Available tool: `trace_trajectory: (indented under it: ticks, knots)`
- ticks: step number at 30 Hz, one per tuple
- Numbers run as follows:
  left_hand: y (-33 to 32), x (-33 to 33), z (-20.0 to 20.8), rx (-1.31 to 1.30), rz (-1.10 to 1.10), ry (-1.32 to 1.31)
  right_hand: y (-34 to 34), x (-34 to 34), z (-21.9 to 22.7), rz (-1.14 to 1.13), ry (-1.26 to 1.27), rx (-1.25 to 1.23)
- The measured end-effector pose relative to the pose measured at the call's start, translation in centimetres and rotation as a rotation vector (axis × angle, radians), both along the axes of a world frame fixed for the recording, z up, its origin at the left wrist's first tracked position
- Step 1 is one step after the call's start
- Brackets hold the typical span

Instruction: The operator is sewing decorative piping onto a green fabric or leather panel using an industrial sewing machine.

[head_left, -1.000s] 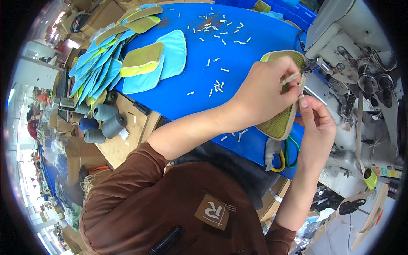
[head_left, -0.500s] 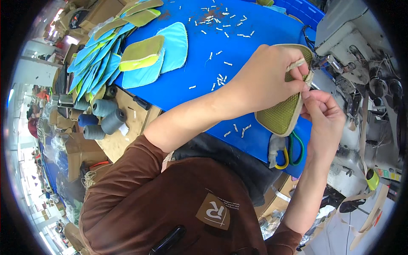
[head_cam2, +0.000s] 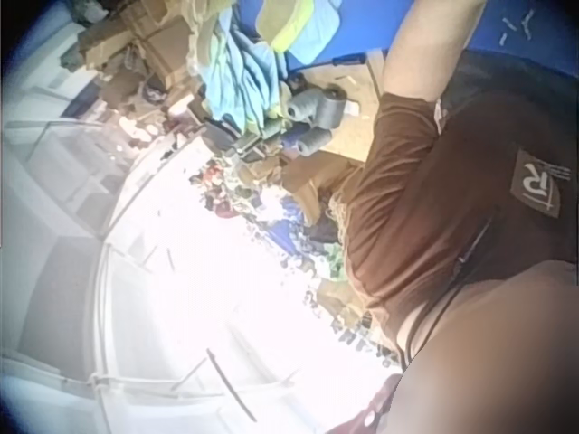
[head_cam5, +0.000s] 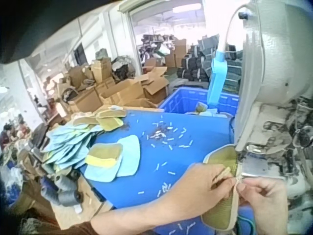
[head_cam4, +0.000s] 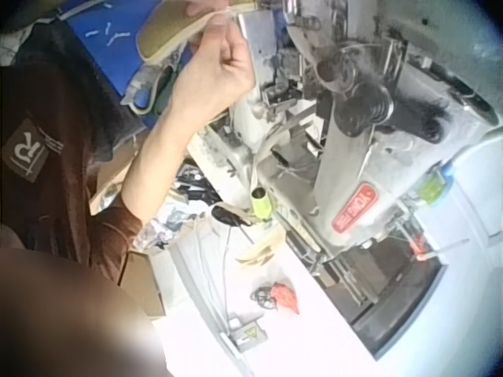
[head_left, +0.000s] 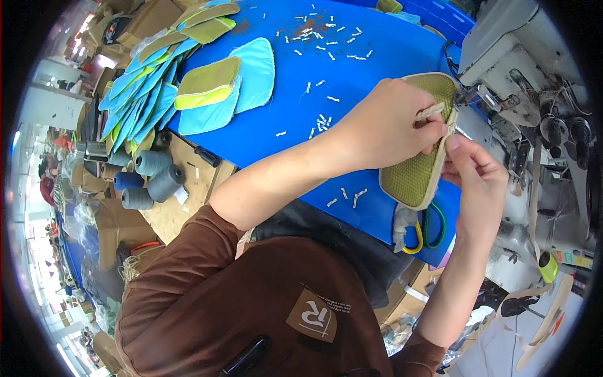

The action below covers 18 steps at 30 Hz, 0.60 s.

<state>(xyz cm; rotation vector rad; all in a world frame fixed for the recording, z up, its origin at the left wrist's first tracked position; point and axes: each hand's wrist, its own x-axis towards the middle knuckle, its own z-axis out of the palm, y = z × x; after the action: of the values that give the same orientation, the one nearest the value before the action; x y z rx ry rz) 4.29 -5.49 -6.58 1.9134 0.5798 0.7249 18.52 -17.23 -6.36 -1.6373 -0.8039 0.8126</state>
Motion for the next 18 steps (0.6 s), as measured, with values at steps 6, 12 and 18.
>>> trace_trajectory:
  ticks: [6,12,18]
  knots:
    - [-0.7,0.7,-1.0,0.064,0.093,0.008,0.2,0.4,0.1,0.068,0.03,0.0]
    - [-1.6,1.4,-2.1,0.158,0.181,-0.1,0.4,0.1,0.3,0.025,0.083,0.0]
    - [-1.2,0.3,-1.9,0.144,0.152,-0.116,0.5,0.4,0.2,0.052,0.049,-0.015]
